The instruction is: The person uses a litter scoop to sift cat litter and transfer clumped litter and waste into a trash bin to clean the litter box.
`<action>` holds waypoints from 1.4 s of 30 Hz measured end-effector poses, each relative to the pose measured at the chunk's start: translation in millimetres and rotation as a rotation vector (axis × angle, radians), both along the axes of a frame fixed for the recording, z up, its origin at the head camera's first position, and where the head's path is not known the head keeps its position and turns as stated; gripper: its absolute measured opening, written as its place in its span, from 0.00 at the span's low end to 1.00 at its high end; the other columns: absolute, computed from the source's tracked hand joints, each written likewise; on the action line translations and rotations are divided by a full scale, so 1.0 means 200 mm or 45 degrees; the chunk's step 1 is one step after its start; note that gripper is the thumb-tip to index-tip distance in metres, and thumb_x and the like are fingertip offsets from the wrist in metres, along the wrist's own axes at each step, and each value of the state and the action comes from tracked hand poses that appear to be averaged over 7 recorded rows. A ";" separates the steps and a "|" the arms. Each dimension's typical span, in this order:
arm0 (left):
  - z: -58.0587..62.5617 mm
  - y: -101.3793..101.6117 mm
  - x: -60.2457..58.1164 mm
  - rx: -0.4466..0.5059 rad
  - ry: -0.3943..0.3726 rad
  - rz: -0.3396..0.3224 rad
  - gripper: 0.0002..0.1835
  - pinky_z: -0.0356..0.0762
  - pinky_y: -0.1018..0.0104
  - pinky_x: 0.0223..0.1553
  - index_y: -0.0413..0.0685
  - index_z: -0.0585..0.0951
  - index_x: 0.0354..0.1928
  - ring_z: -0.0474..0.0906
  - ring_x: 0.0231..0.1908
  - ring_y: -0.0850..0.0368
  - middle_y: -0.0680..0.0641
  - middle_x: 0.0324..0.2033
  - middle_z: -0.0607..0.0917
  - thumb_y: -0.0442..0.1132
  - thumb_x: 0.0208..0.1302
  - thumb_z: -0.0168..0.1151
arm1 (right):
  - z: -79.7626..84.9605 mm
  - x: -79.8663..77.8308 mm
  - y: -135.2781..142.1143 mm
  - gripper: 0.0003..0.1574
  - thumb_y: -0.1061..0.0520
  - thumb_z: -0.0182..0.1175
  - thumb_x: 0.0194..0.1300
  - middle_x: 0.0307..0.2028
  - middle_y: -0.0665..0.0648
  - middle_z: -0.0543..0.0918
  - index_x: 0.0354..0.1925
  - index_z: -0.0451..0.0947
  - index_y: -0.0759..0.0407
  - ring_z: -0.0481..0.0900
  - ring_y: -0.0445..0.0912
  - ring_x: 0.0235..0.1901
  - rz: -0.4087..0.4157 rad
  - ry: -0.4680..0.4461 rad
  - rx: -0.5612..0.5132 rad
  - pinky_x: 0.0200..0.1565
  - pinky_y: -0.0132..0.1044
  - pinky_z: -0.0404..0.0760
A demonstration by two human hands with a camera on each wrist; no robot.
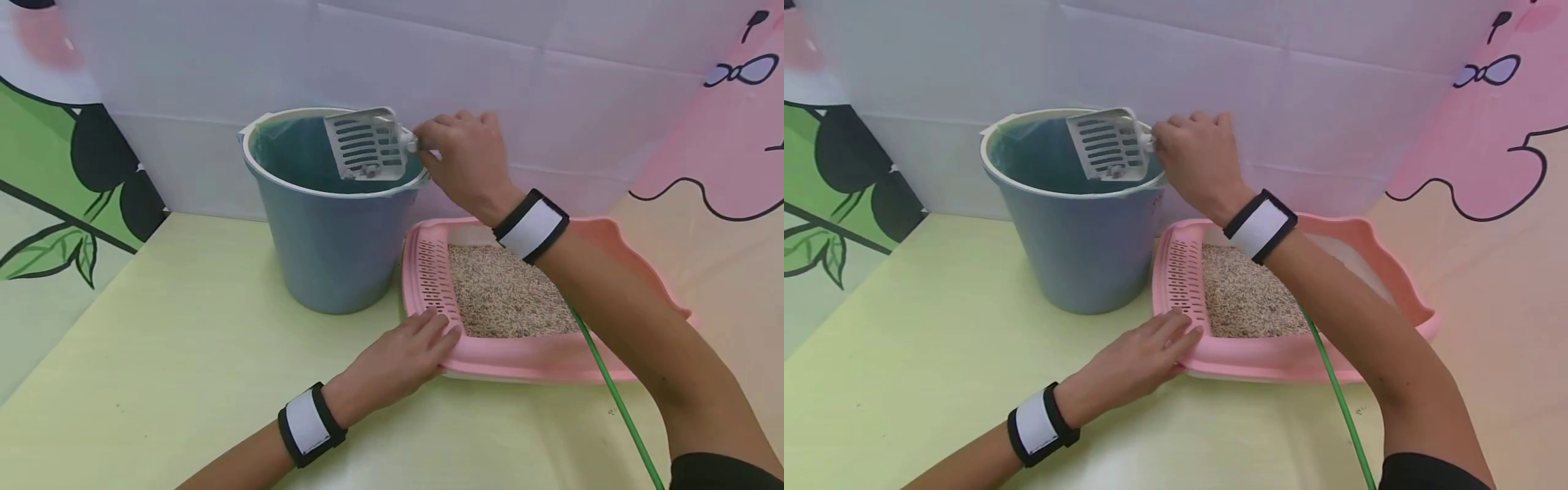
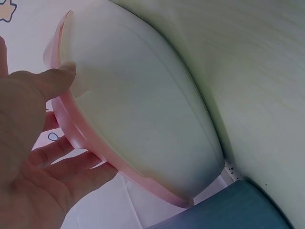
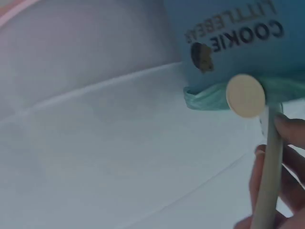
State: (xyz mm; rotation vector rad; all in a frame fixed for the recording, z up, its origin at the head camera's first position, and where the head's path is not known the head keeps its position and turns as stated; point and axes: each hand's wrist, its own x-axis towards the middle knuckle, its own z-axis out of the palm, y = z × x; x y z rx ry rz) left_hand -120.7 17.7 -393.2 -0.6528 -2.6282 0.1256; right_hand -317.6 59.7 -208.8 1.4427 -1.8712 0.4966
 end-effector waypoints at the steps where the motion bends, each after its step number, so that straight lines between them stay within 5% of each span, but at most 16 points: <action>1: 0.00 0.00 0.00 -0.004 -0.003 0.002 0.31 0.76 0.58 0.52 0.42 0.68 0.60 0.67 0.52 0.47 0.43 0.50 0.72 0.48 0.59 0.66 | -0.02 0.01 0.00 0.09 0.59 0.61 0.61 0.38 0.57 0.87 0.41 0.84 0.58 0.78 0.52 0.32 0.013 0.097 -0.011 0.31 0.50 0.68; 6: 0.00 0.00 0.00 0.004 -0.015 0.000 0.30 0.76 0.58 0.53 0.43 0.68 0.60 0.67 0.52 0.47 0.43 0.50 0.72 0.48 0.59 0.65 | -0.07 0.04 -0.01 0.10 0.64 0.55 0.66 0.39 0.57 0.86 0.41 0.83 0.60 0.75 0.54 0.32 0.037 0.404 -0.042 0.31 0.52 0.68; 12: 0.00 0.00 0.00 -0.002 -0.009 0.009 0.32 0.75 0.57 0.54 0.42 0.67 0.60 0.67 0.53 0.46 0.42 0.51 0.71 0.48 0.59 0.65 | -0.07 0.05 0.01 0.10 0.65 0.54 0.66 0.37 0.58 0.86 0.40 0.82 0.61 0.76 0.55 0.31 0.074 0.500 -0.138 0.30 0.53 0.69; 19: -0.01 -0.01 0.01 0.009 -0.009 -0.003 0.31 0.74 0.55 0.55 0.42 0.67 0.61 0.67 0.55 0.44 0.41 0.52 0.71 0.48 0.60 0.65 | 0.03 0.03 0.19 0.08 0.57 0.67 0.58 0.37 0.59 0.87 0.36 0.84 0.60 0.79 0.54 0.31 0.053 0.205 -0.380 0.26 0.50 0.68; 25: 0.00 -0.03 0.05 0.027 -0.028 0.025 0.32 0.74 0.54 0.55 0.43 0.66 0.62 0.67 0.56 0.42 0.40 0.53 0.71 0.48 0.59 0.65 | 0.06 0.05 0.51 0.14 0.60 0.68 0.55 0.36 0.64 0.86 0.39 0.82 0.68 0.83 0.52 0.35 0.015 0.052 -0.456 0.36 0.49 0.83; 30: 0.02 -0.04 0.07 0.019 -0.021 0.031 0.33 0.74 0.54 0.55 0.42 0.67 0.62 0.67 0.56 0.42 0.39 0.53 0.71 0.47 0.59 0.65 | -0.08 0.10 0.86 0.15 0.61 0.68 0.55 0.33 0.67 0.84 0.39 0.81 0.71 0.79 0.57 0.29 -0.259 -0.229 -0.265 0.26 0.53 0.77; 35: 0.03 -0.07 0.11 -0.028 -0.015 0.042 0.32 0.73 0.55 0.55 0.41 0.68 0.61 0.68 0.55 0.42 0.39 0.52 0.72 0.47 0.58 0.66 | -0.32 0.14 1.10 0.13 0.59 0.66 0.57 0.24 0.63 0.81 0.36 0.82 0.69 0.70 0.51 0.17 -0.495 -0.582 0.077 0.14 0.42 0.64; 42: 0.03 -0.09 0.12 0.012 -0.040 0.053 0.33 0.70 0.54 0.58 0.41 0.66 0.63 0.65 0.58 0.41 0.39 0.54 0.70 0.47 0.59 0.66 | -0.48 0.15 1.16 0.12 0.60 0.64 0.57 0.10 0.51 0.68 0.19 0.77 0.61 0.62 0.47 0.11 -0.589 -0.633 0.249 0.13 0.38 0.59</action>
